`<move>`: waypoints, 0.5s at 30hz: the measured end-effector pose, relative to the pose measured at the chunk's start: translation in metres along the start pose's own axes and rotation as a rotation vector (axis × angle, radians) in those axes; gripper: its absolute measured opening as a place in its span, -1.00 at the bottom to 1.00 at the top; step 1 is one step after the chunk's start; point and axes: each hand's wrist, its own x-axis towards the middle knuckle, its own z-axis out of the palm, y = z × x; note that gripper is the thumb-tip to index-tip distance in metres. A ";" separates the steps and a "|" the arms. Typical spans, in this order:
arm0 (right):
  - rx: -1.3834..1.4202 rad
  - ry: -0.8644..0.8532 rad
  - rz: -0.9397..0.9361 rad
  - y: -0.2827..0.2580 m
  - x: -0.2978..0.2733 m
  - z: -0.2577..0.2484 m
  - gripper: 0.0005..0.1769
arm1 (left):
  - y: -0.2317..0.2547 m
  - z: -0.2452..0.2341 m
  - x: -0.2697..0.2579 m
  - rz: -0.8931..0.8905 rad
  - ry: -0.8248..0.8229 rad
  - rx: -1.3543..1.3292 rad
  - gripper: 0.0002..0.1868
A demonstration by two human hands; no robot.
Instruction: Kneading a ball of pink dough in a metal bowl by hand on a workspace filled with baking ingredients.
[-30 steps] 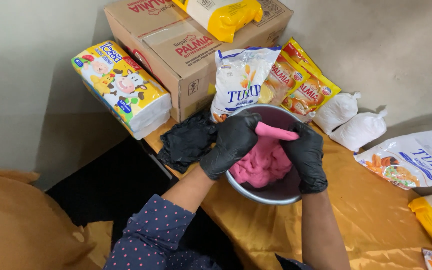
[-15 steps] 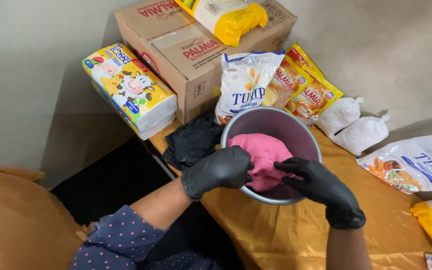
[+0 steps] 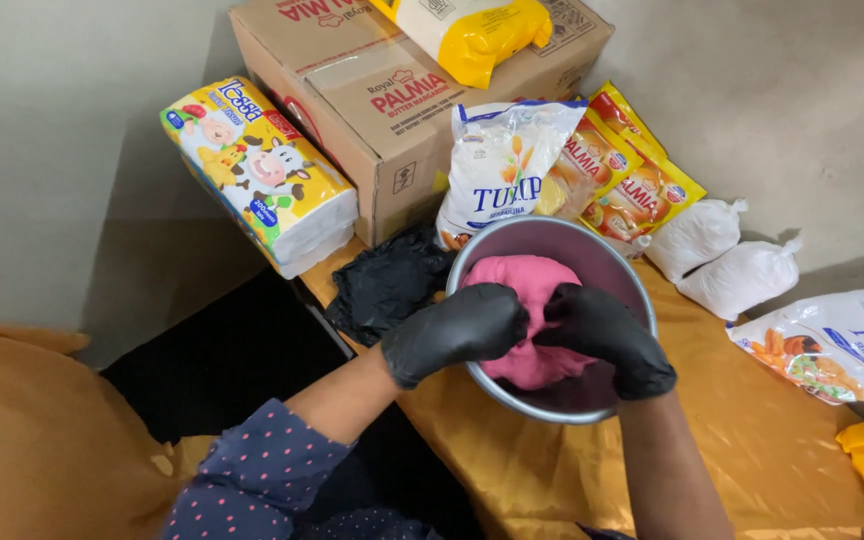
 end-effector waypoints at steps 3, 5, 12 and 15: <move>0.271 0.122 -0.178 0.014 -0.040 -0.018 -0.58 | 0.057 -0.099 -0.030 -0.035 0.225 -0.091 -0.70; 0.183 0.143 -0.075 -0.014 -0.068 -0.029 -0.50 | 0.039 -0.114 -0.032 -0.047 0.339 -0.201 -0.70; -0.678 0.160 -0.476 -0.104 -0.052 0.005 0.46 | 0.036 -0.088 -0.020 -0.245 0.524 0.131 -0.61; -0.878 0.529 -0.570 -0.093 -0.025 0.032 0.59 | 0.050 -0.097 -0.024 -0.311 0.539 -0.257 -0.60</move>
